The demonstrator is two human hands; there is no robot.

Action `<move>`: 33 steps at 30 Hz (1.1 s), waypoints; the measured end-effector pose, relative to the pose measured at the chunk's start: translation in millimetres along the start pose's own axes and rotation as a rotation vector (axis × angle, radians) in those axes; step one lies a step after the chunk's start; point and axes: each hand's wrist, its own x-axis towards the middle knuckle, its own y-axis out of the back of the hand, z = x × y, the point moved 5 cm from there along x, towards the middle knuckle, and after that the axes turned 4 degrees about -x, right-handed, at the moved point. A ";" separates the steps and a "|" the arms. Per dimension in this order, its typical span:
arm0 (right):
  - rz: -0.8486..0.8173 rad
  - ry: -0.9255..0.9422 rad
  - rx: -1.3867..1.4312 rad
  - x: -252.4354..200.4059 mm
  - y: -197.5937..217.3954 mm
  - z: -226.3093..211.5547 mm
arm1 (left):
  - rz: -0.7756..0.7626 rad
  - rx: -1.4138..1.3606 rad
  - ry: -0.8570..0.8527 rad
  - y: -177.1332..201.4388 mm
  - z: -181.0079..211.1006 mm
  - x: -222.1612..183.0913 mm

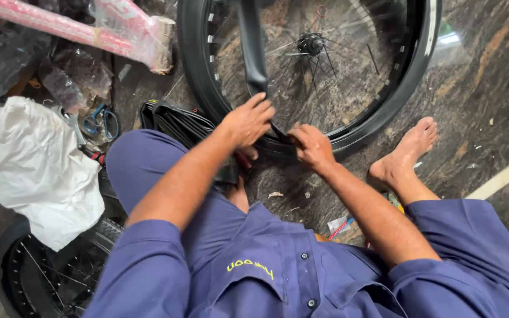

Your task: The person fits an inner tube into a bicycle tire by hand, pushes the tire bead onto the rim, and uses a screwdriver to lever the edge of the tire into place.

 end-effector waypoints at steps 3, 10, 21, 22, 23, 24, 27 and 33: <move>-0.060 0.030 -0.052 -12.5 10.0 14.9 | 0.177 0.109 -0.023 -42.5 14.9 10.1; -0.224 0.171 -0.190 -18.3 27.5 5.5 | 0.060 0.016 0.003 -73.2 37.9 21.6; -0.398 0.054 -0.085 -30.0 -22.3 49.2 | 0.194 -0.237 0.167 -103.3 46.5 31.8; -0.421 0.068 -0.089 -37.3 -31.1 51.9 | 0.133 -0.298 0.206 -110.4 48.1 32.9; -0.440 0.086 -0.101 -38.9 -37.8 57.9 | 0.075 -0.344 0.216 -113.2 47.4 37.4; -0.459 0.104 -0.112 -40.0 -44.0 62.7 | 0.016 -0.391 0.226 -112.0 46.4 41.0; -0.472 0.042 -0.104 -40.6 -53.1 74.4 | -0.124 -0.581 0.284 -86.6 35.9 43.6; -0.943 -0.049 -0.531 -50.5 -13.3 129.6 | 0.250 -0.474 0.286 19.0 -29.6 22.5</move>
